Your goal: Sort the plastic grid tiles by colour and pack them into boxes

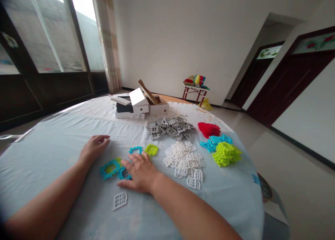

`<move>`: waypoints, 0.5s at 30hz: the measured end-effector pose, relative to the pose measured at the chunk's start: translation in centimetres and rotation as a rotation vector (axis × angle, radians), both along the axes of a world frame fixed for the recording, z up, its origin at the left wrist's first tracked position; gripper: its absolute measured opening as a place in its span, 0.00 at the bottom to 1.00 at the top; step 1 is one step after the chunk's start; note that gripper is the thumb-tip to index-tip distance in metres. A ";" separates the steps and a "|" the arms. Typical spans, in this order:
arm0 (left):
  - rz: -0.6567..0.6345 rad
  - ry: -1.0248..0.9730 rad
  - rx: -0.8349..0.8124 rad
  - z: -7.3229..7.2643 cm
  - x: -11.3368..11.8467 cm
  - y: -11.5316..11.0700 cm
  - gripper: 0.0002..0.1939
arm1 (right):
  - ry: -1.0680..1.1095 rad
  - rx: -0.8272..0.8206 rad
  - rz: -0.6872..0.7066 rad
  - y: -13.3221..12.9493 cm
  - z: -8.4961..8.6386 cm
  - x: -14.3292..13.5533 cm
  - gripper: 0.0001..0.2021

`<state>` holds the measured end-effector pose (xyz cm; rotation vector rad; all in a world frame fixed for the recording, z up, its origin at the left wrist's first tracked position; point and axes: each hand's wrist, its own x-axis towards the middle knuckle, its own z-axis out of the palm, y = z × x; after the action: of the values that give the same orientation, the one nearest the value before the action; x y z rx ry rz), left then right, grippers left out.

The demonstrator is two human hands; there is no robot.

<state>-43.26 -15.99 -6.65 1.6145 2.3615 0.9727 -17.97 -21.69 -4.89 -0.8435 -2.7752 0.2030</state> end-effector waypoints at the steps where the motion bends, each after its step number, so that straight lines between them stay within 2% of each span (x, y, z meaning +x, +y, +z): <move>1: 0.001 0.000 -0.007 0.1 0.1 0.0 0.20 | 0.010 0.015 -0.030 0.9 -0.2 -0.3 0.34; 5: -0.005 -0.001 -0.015 0.3 0.2 -0.2 0.20 | 0.133 0.070 -0.134 3.0 -0.2 -0.7 0.33; 8: -0.013 0.000 -0.008 0.4 0.2 -0.3 0.20 | 0.264 0.098 -0.131 2.5 0.6 -0.1 0.29; 11: -0.014 0.003 -0.015 0.4 0.2 -0.3 0.20 | 0.286 0.091 -0.018 0.3 1.4 0.9 0.25; 15: -0.006 0.014 -0.013 0.4 0.3 -0.3 0.20 | 0.179 0.067 0.171 -3.1 1.4 1.7 0.24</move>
<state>-43.00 -16.25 -6.20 1.6284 2.3654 0.9460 -16.28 -24.83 -3.46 -0.5430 -2.6688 0.2024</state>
